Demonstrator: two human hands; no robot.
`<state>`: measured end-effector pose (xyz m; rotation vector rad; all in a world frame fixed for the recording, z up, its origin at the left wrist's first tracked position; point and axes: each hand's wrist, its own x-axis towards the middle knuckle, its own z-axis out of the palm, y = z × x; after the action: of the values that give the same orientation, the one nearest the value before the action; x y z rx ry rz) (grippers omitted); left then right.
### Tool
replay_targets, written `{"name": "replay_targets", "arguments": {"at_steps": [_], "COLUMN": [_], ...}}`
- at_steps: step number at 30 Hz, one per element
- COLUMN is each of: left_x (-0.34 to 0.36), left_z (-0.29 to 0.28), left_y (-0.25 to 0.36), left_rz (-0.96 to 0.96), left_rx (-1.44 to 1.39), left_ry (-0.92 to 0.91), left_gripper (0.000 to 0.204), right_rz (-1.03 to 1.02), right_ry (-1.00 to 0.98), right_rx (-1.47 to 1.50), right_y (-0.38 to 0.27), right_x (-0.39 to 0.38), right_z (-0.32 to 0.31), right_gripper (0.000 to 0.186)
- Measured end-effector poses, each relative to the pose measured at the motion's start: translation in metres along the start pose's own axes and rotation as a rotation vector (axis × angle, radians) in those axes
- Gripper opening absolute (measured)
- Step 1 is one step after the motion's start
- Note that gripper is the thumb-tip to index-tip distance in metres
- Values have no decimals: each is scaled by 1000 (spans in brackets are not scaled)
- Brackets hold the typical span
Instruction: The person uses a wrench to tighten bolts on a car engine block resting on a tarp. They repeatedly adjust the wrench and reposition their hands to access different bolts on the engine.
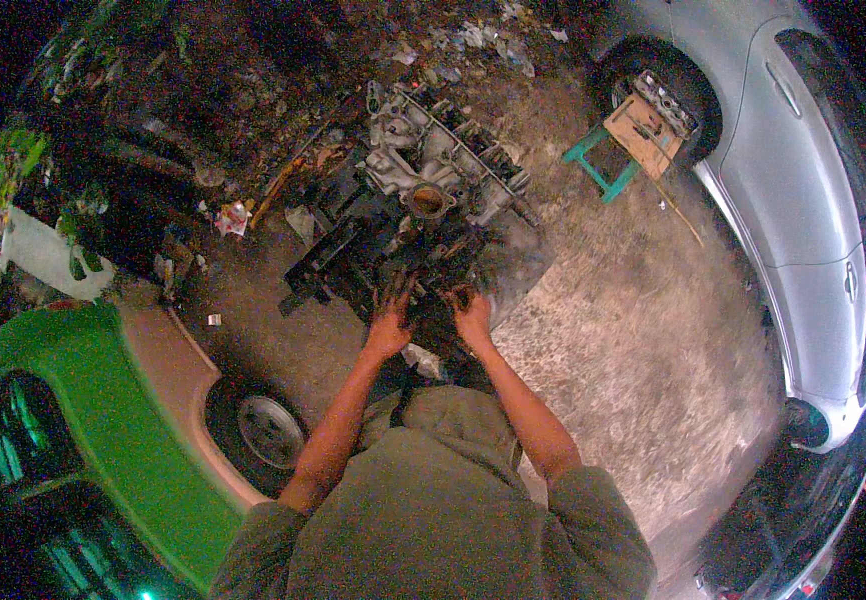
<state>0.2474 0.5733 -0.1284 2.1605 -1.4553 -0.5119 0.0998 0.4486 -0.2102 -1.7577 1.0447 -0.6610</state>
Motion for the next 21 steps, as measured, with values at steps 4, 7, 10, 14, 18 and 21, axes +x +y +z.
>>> {"name": "replay_targets", "arguments": {"at_steps": [4,7,10,14,18,21], "left_x": [-4,-7,-9,-9,-20,-27], "left_z": [0,-2,-8,-17,-27,-24], "left_y": [8,20,36,62,81,88], "left_rz": [-32,-68,-115,-52,-226,-196], "left_rx": [-187,-301,-374,-614,-728,-764], "left_ry": [89,195,254,284,173,186], "left_gripper": [71,56,38,25,23,20], "right_rz": [0,5,-26,-153,-104,-183], "right_ry": [-7,-97,-181,-202,-291,-328], "right_rx": [32,74,67,87,-45,118], "right_y": [-26,-46,-54,-52,-54,-64], "right_x": [-5,-9,-13,-14,-17,-24], "right_z": [-19,-39,-51,-56,-72,-85], "right_gripper": [20,18,18,18,19,22]}}
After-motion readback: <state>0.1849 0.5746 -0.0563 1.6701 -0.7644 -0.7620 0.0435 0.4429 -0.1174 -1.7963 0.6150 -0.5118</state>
